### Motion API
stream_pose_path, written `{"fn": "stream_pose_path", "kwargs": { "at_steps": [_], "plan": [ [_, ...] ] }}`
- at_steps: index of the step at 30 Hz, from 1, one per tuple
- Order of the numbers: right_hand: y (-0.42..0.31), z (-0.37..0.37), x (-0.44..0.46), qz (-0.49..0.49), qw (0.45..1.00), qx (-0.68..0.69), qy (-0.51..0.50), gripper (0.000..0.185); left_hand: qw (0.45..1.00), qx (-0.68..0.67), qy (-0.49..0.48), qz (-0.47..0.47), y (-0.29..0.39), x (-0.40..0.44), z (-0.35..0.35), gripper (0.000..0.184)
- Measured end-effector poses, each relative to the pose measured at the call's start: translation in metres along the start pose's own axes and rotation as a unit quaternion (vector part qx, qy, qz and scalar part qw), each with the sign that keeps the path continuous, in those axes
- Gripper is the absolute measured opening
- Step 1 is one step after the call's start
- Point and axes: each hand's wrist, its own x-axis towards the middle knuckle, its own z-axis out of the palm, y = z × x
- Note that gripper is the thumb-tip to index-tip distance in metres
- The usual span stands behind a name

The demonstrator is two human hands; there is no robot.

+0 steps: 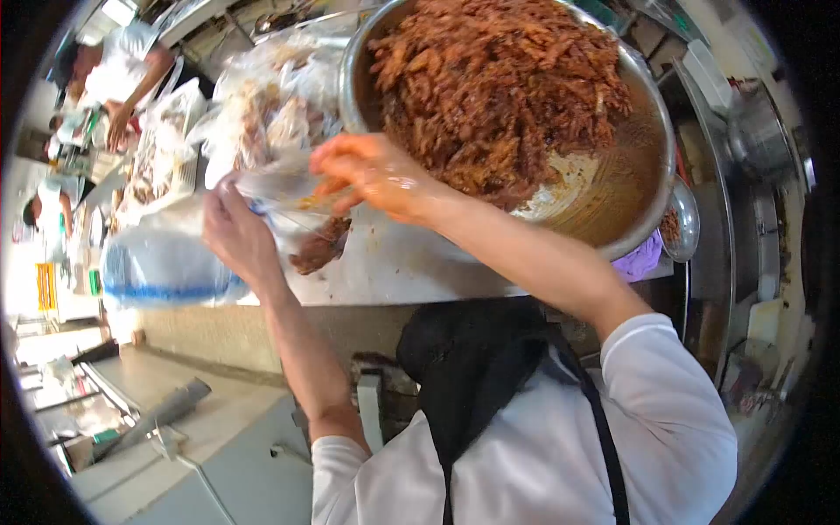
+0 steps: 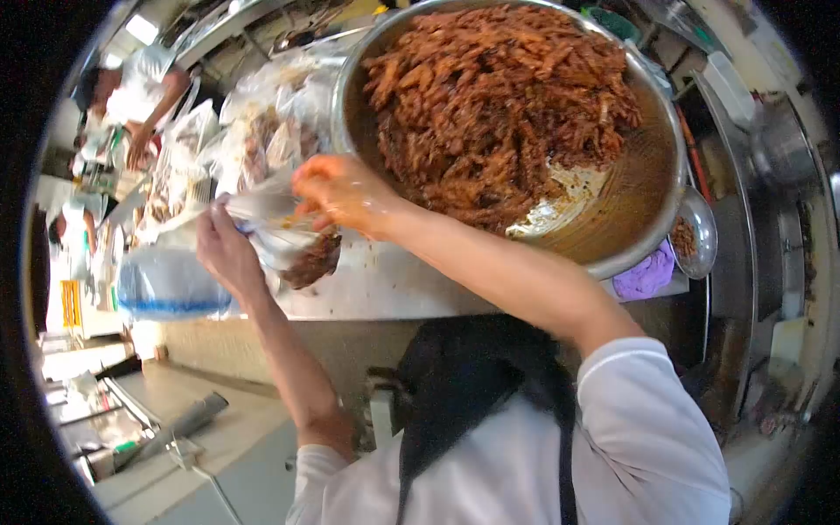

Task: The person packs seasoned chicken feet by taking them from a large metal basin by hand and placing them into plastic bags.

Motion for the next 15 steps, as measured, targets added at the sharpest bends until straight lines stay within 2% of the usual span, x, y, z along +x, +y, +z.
{"fn": "stream_pose_path", "kwargs": {
  "at_steps": [2, 3, 5, 7, 8, 9, 10, 11, 13, 15],
  "plan": [
    [-0.033, -0.032, -0.027, -0.103, 0.991, 0.038, 0.076, 0.028, 1.000, 0.012, -0.002, 0.003, 0.015, 0.047, 0.015, 0.025],
    [-0.040, -0.057, -0.037, -0.117, 0.987, 0.021, 0.107, 0.026, 0.999, 0.033, -0.004, -0.001, 0.026, 0.069, 0.021, 0.027],
    [-0.045, -0.117, -0.056, -0.120, 0.977, -0.028, 0.174, 0.024, 0.987, -0.117, 0.032, 0.110, 0.028, 0.113, 0.048, 0.028],
    [-0.046, -0.177, -0.079, -0.097, 0.953, -0.105, 0.266, 0.024, 0.977, -0.101, -0.014, 0.189, 0.039, 0.134, 0.075, 0.028],
    [-0.042, -0.207, -0.091, -0.065, 0.935, -0.162, 0.308, 0.024, 0.970, -0.096, -0.092, 0.202, 0.018, 0.145, 0.102, 0.030],
    [-0.040, -0.231, -0.103, -0.030, 0.914, -0.218, 0.342, 0.024, 0.971, 0.037, -0.229, 0.059, 0.011, 0.141, 0.124, 0.035],
    [-0.043, -0.245, -0.115, 0.045, 0.888, -0.293, 0.351, 0.022, 0.943, 0.129, -0.268, 0.152, -0.026, 0.130, 0.159, 0.037],
    [-0.026, -0.268, -0.125, 0.089, 0.870, -0.411, 0.258, 0.023, 0.897, 0.221, -0.296, 0.243, -0.068, 0.115, 0.194, 0.039],
    [0.023, -0.317, -0.146, 0.172, 0.773, -0.608, 0.048, 0.026, 0.890, 0.175, -0.303, 0.292, -0.100, 0.096, 0.237, 0.039],
    [0.040, -0.300, -0.145, 0.039, 0.828, -0.559, -0.027, 0.025, 0.899, 0.107, -0.368, 0.212, -0.078, 0.098, 0.232, 0.039]
  ]
}}
